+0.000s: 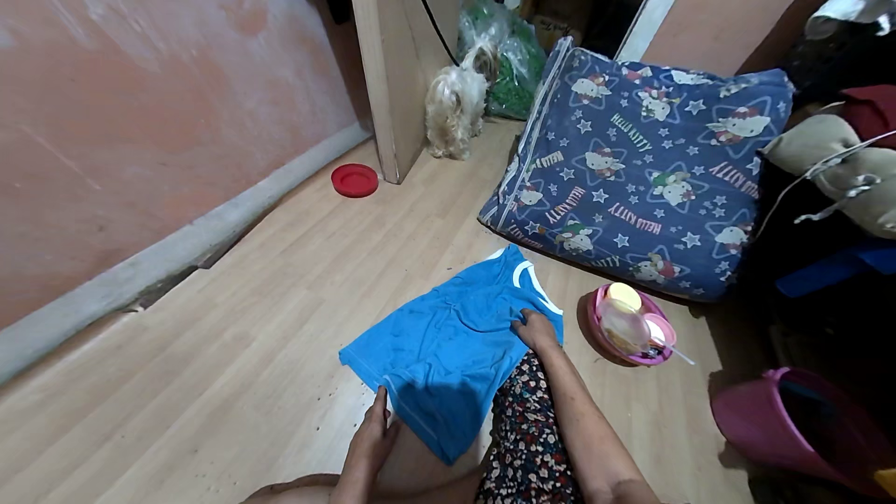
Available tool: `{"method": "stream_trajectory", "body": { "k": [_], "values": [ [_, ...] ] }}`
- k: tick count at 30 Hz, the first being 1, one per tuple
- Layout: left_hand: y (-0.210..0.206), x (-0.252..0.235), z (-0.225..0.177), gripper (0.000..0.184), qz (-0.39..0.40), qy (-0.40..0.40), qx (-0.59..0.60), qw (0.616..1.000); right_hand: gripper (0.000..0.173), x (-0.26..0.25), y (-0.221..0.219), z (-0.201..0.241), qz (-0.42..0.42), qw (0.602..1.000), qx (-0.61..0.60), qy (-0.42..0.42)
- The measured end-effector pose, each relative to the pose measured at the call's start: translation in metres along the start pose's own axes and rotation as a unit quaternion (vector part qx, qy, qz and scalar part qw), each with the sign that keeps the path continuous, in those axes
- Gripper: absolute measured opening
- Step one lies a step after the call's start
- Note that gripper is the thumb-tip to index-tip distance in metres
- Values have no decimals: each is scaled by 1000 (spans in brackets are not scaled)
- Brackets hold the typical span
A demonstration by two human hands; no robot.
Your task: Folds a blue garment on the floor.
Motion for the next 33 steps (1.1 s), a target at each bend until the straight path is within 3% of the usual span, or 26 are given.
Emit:
{"method": "stream_trajectory", "body": {
  "k": [33],
  "values": [
    [-1,-3,4,75,8,-11,-7,1000,36,0,-1,0,0,1000,-4,-2]
  ]
}}
Point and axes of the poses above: each hand's wrist, its own x-axis away from the middle knuckle, its own y-axis out of the back of the hand, z = x × y, the point moved 1 cm from there along -x, towards the middle knuckle, and after that the axes turned 4 degrees about y, right-handed, at the moved point
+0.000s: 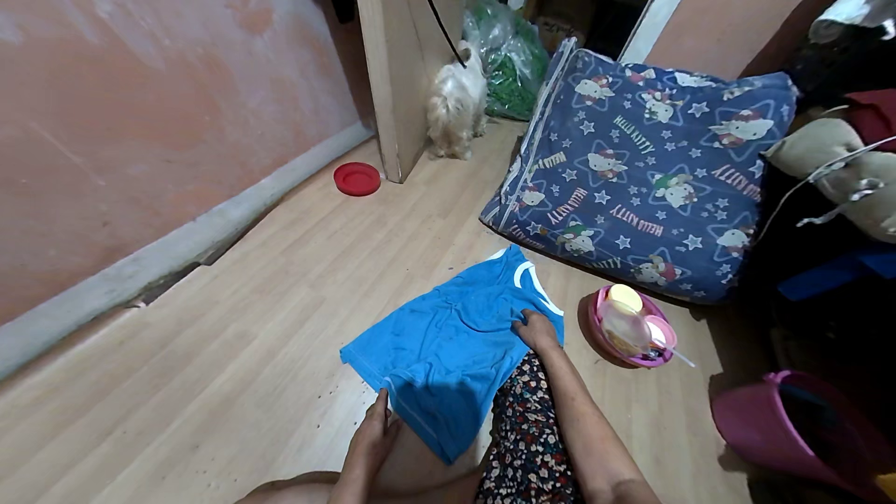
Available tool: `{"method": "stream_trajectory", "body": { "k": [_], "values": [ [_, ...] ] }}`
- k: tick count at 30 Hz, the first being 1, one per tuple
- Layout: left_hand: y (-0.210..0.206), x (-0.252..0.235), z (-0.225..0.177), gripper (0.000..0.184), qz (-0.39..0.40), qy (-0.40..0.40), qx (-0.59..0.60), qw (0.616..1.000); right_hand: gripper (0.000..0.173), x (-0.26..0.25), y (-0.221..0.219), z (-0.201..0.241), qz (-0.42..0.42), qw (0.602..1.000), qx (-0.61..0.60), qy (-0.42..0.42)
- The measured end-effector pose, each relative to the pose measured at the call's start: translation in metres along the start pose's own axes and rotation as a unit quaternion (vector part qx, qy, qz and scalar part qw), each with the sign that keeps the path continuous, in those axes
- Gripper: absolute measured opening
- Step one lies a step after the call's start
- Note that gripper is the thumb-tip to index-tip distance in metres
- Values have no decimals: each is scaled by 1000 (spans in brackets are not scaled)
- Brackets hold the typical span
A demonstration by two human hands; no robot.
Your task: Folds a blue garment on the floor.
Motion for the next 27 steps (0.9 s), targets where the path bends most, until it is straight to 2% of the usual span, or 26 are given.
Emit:
{"method": "stream_trajectory", "body": {
  "k": [27],
  "values": [
    [1,2,-2,73,7,3,3,1000,38,0,0,0,2,1000,-3,3]
  ]
}}
Point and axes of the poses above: each hand's wrist, its own x-axis away from the middle knuckle, its own y-axis out of the back of the hand, z = x × y, the point moved 1 cm from there along -x, towards the middle knuckle, and after that the axes turned 4 degrees about y, right-handed, at the moved point
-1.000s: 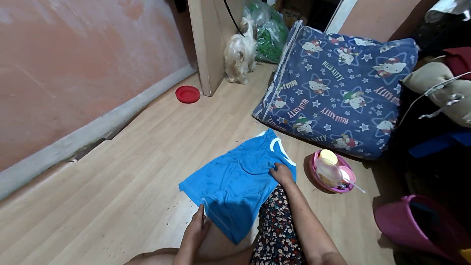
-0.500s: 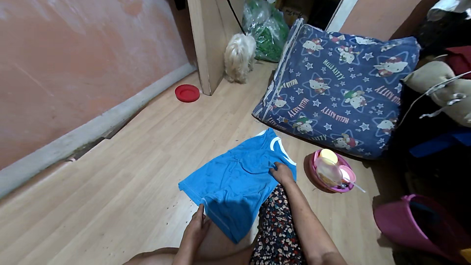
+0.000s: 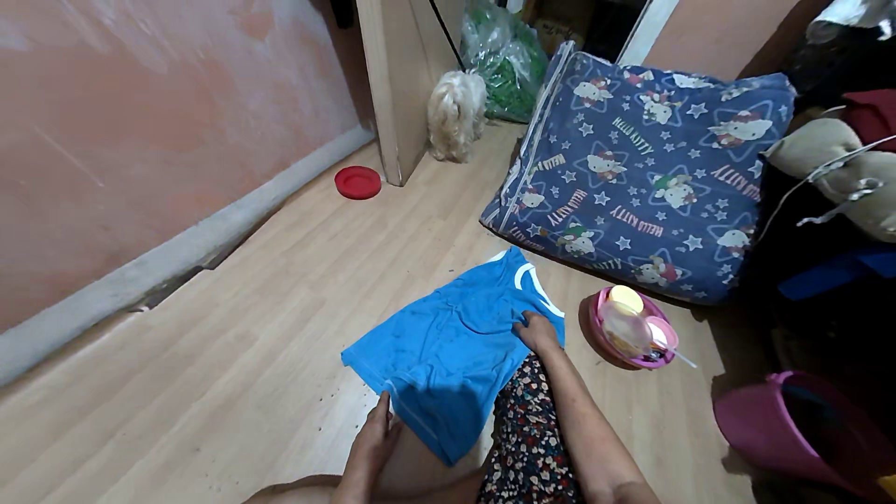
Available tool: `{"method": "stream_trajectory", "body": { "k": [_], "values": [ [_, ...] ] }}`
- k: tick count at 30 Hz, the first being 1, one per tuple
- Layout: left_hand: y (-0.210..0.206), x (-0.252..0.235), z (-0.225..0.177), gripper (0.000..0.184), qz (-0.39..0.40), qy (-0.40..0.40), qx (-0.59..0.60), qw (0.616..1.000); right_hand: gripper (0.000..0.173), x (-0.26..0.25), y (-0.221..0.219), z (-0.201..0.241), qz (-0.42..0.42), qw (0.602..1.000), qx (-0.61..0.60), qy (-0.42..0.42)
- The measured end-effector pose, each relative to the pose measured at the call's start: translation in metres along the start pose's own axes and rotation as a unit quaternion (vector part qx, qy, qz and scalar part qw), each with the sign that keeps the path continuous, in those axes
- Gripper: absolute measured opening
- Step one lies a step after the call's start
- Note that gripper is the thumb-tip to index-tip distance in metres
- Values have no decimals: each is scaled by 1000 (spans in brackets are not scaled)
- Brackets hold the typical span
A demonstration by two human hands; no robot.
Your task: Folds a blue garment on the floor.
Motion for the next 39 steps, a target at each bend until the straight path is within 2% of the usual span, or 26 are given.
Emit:
{"method": "stream_trajectory", "body": {
  "k": [9,12,15,18,26,32,39],
  "values": [
    [1,0,-2,74,2,3,-10,1000,38,0,1,0,1,1000,-2,2],
    [-1,4,0,76,4,-52,12,999,35,0,-1,0,-3,1000,-1,22],
    [-6,11,-6,70,27,-115,21,993,34,1,-3,0,7,997,3,77],
    [-7,11,-9,69,70,-95,-17,993,35,-4,-4,1,22,995,8,101],
    [0,4,-8,52,37,22,-58,997,38,-2,0,3,45,999,13,23],
    [-4,6,-3,76,8,2,-15,1000,37,-5,-2,2,53,998,15,15],
    [-8,5,3,84,-29,-45,16,998,35,-3,0,1,4,1000,9,19]
  ]
}}
Point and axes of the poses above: each hand's wrist, its own x-axis away from the middle knuckle, its own y-axis out of the back of the hand, z = x × y, the point moved 1 cm from there along -x, towards the middle knuckle, and after that the axes turned 4 degrees about y, right-handed, at the moved point
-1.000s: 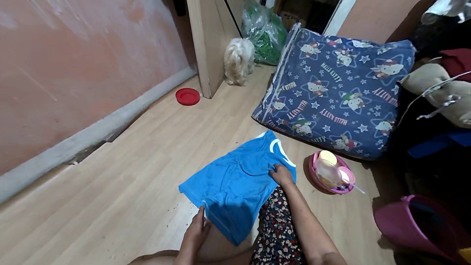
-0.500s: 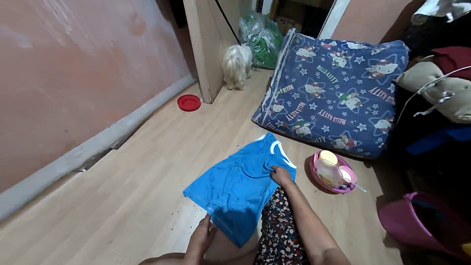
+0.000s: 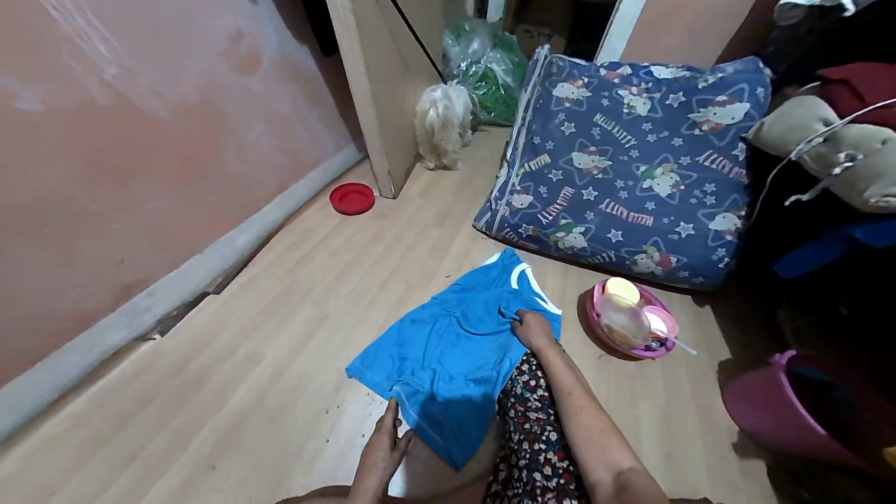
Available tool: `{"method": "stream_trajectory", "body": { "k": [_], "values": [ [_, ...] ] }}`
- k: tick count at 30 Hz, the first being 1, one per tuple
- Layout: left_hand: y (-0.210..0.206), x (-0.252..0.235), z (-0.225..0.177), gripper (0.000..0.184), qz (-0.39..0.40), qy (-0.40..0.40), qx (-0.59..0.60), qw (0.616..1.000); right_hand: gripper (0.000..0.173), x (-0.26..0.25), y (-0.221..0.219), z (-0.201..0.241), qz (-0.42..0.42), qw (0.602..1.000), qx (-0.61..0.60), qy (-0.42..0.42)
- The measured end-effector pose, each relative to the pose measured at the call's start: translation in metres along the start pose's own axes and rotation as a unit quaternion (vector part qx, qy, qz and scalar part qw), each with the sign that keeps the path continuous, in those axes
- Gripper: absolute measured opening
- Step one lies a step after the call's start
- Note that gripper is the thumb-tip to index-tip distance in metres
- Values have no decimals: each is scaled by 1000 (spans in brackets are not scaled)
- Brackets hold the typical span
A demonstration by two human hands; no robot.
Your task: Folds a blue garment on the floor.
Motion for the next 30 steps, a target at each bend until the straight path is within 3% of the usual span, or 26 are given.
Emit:
{"method": "stream_trajectory", "body": {
  "k": [21,25,27,30],
  "values": [
    [2,1,-8,91,-37,-42,25,998,36,7,1,1,-22,1000,-9,-15],
    [2,-5,-6,94,-12,-13,20,1000,41,4,-1,2,-28,999,1,-19],
    [0,-9,-2,82,3,2,14,1000,44,6,-4,6,-40,999,4,-21],
    [0,-14,-1,48,34,30,-34,998,45,15,-7,11,-45,998,-31,-22]
  ]
}}
Point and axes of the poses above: each hand's wrist, its own x-axis away from the middle knuckle, its own y-axis out of the back of the hand, z = x × y, the point moved 1 cm from there along -x, towards the middle knuckle, and after that the axes turned 4 degrees about y, right-handed, at the moved point
